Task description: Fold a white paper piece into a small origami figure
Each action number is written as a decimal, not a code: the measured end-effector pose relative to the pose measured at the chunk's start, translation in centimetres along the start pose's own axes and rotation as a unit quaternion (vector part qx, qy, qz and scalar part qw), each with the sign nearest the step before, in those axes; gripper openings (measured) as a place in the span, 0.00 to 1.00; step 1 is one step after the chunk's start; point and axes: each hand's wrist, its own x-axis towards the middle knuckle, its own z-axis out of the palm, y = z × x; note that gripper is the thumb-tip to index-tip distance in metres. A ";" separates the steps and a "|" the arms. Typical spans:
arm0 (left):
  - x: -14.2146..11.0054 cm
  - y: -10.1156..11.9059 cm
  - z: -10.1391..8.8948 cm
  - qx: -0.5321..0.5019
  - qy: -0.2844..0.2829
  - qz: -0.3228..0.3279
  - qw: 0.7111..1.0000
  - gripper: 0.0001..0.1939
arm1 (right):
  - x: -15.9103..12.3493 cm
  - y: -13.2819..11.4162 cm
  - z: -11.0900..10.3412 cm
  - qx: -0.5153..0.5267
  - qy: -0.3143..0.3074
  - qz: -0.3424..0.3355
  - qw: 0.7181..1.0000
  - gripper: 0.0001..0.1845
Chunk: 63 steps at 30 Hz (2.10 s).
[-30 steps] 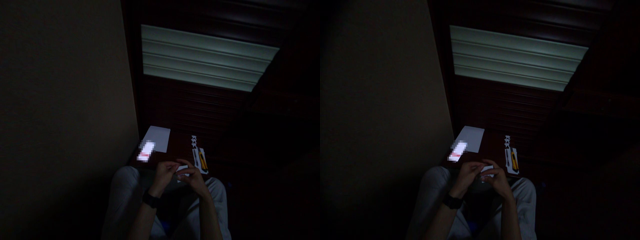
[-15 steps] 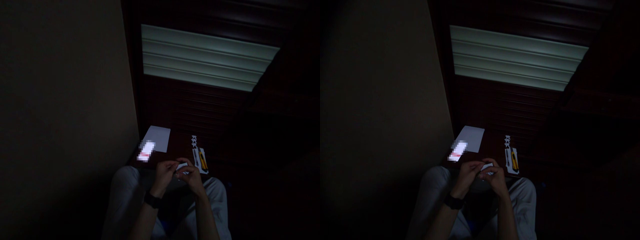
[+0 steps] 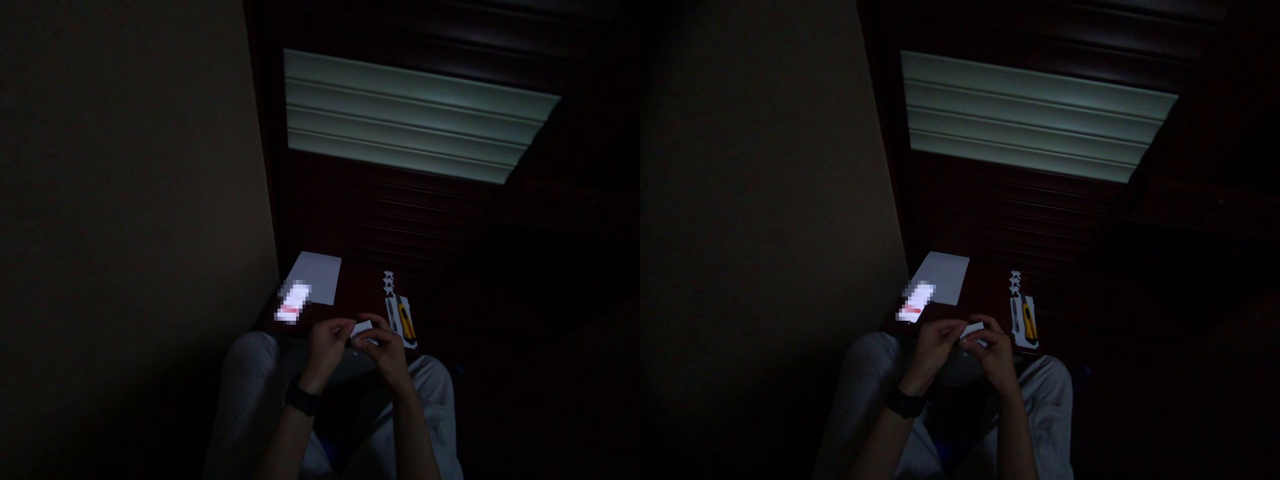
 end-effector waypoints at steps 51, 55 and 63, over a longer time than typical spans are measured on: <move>-0.7 1.9 -0.2 -0.056 -0.073 -0.010 0.996 0.18 | -0.1 -0.3 0.5 -0.097 0.132 0.002 0.986 0.06; -0.6 1.5 -0.3 -0.051 -0.050 -0.034 0.997 0.18 | -0.2 -0.6 0.4 -0.129 0.106 -0.037 0.985 0.06; -0.3 0.9 -0.3 -0.037 -0.023 -0.006 0.999 0.17 | -0.2 -0.9 0.5 -0.132 0.090 -0.044 0.986 0.08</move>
